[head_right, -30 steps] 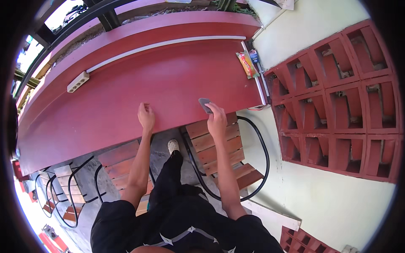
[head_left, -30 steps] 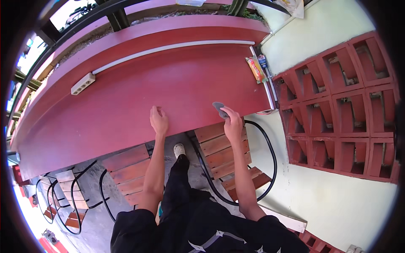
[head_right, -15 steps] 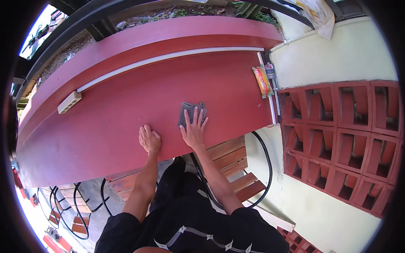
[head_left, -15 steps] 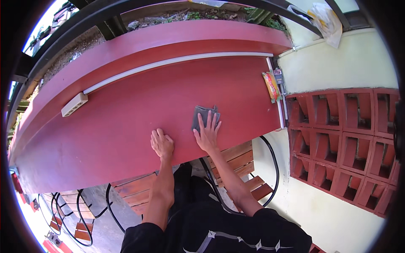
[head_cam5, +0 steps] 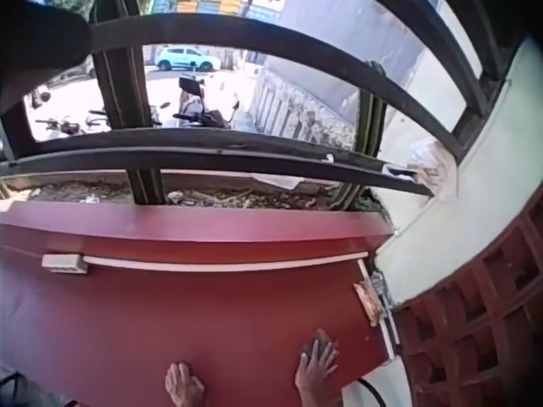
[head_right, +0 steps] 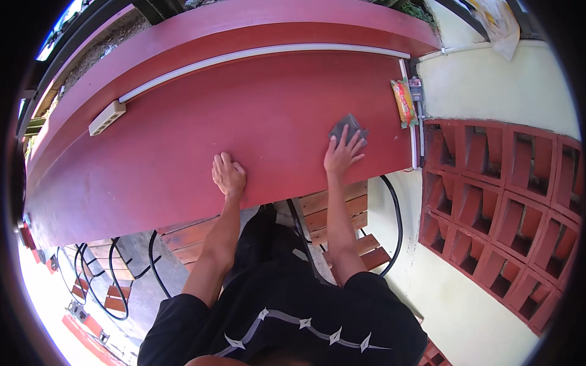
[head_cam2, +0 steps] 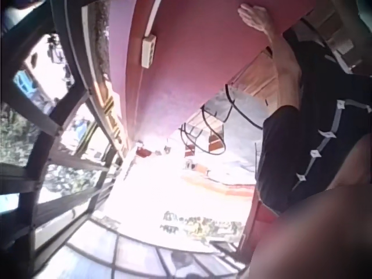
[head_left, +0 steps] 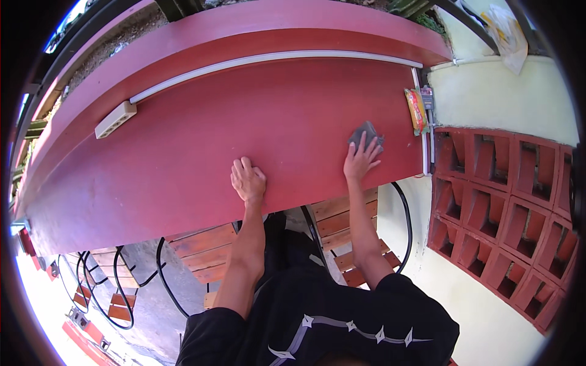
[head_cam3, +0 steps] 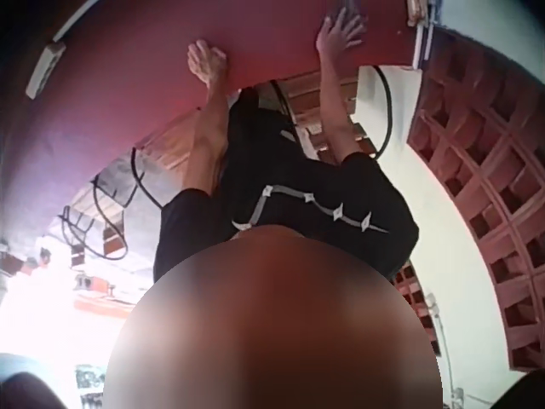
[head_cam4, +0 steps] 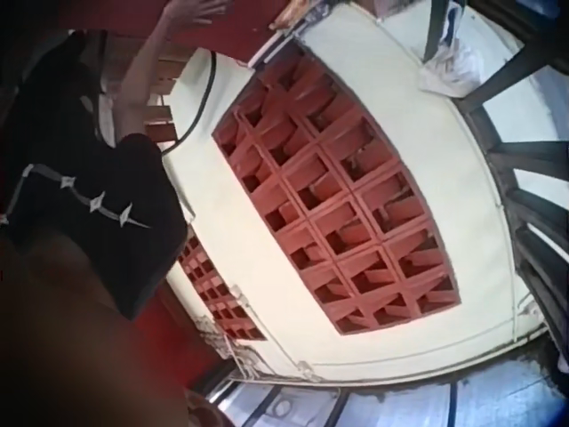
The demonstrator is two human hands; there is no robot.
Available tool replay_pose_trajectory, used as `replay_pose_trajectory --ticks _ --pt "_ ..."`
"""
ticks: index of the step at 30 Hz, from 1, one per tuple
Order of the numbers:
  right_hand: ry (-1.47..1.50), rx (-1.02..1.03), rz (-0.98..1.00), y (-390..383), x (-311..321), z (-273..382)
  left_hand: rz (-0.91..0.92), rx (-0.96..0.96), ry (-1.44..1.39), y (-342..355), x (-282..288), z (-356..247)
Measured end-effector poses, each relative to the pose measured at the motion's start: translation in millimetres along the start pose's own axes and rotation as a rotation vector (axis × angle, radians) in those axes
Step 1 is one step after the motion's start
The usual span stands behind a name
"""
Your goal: The recorder wipes down cafe tables and chairs with a cloth and then sweeps the patio floor with a broom and dustpan.
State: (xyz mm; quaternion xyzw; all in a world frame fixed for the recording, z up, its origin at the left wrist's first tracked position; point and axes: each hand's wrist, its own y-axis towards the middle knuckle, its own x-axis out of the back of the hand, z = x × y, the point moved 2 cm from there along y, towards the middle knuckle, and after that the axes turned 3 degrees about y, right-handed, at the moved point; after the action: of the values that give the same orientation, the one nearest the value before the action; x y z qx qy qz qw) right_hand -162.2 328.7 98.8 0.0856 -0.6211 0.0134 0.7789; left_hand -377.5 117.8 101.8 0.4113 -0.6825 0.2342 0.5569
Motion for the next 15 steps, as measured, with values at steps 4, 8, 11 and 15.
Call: replay_pose_trajectory --ticks 4,8,11,15 --pt "-0.026 -0.031 -0.128 2 -4 -23 -0.038 0.01 0.0 -3 1 -1" --pt "0.216 0.314 -0.084 -53 4 41 -0.065 -0.002 0.017 -4 2 -3" --pt "0.429 0.597 0.17 -118 26 74 -0.112 -0.028 0.0 -7 0 -3" --pt "0.56 0.698 0.551 -211 51 45 -0.178 -0.055 -0.121 -14 3 4"
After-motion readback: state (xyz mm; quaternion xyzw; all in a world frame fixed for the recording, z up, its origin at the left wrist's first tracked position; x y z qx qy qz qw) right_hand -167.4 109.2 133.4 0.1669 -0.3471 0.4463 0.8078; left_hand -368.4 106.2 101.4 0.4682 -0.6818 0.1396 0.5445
